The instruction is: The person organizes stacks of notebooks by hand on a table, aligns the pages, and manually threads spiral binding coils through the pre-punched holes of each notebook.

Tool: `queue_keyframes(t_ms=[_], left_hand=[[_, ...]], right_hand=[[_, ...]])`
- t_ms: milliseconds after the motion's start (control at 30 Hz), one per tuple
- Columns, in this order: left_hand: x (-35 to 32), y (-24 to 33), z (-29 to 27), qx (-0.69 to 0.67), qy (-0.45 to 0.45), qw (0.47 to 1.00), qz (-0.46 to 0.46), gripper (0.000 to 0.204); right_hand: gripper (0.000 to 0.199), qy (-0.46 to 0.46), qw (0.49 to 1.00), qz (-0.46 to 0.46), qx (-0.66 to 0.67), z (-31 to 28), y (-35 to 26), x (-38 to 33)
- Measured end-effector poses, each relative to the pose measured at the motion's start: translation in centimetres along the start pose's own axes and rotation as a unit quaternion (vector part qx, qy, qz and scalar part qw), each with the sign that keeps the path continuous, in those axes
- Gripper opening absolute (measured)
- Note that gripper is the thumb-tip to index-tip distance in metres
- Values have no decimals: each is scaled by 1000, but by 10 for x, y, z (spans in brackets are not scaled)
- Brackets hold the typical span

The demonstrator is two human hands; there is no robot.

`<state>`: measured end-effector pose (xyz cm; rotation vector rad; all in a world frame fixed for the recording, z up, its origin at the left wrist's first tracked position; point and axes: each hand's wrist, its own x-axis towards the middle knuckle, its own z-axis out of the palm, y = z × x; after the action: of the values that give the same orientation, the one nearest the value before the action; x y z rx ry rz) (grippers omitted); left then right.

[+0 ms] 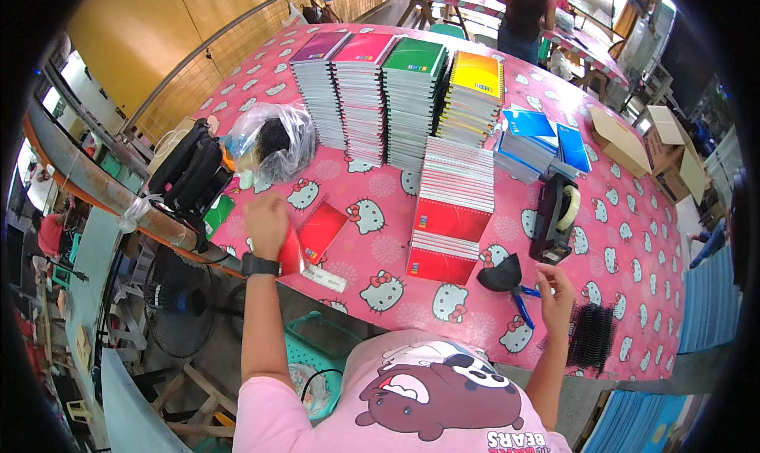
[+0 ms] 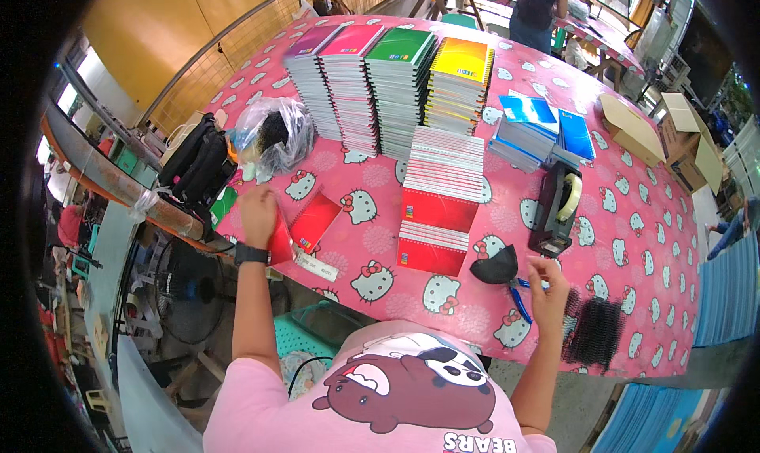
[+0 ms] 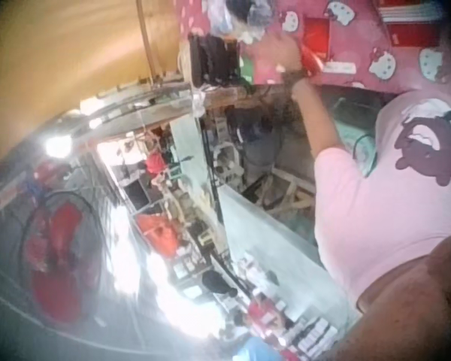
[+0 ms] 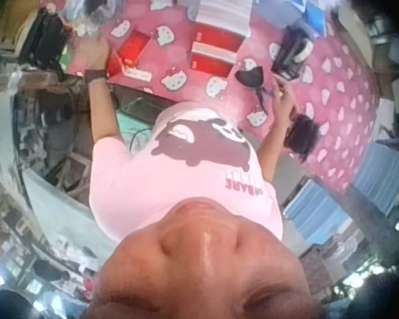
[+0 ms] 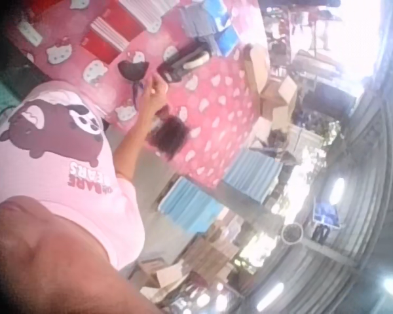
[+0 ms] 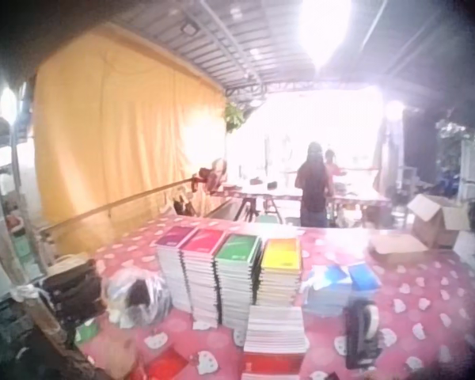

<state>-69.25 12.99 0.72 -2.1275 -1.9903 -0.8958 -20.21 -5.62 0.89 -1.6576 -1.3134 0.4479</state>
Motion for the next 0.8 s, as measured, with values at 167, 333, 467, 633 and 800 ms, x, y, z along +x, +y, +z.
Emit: queue_keyframes(t_ms=[167,333,467,633,800], left_hand=[[-9,31,70,24,-150,965,216,20],[-36,23,100,-112,-47,989,82,42],[-65,19,83,16,-197,980,38,71],[-67,6,83,54,-219,974,24,81],[-46,10,102,37,-216,976,16,77]], right_hand=[[15,-59,997,-42,-18,18,-17,1],[14,-54,998,-36,-9,5,-15,-13],[13,-27,999,22,-18,-8,8,-31],[13,-96,995,-9,5,10,-2,-12],[15,-83,993,-85,-16,15,-7,-2]])
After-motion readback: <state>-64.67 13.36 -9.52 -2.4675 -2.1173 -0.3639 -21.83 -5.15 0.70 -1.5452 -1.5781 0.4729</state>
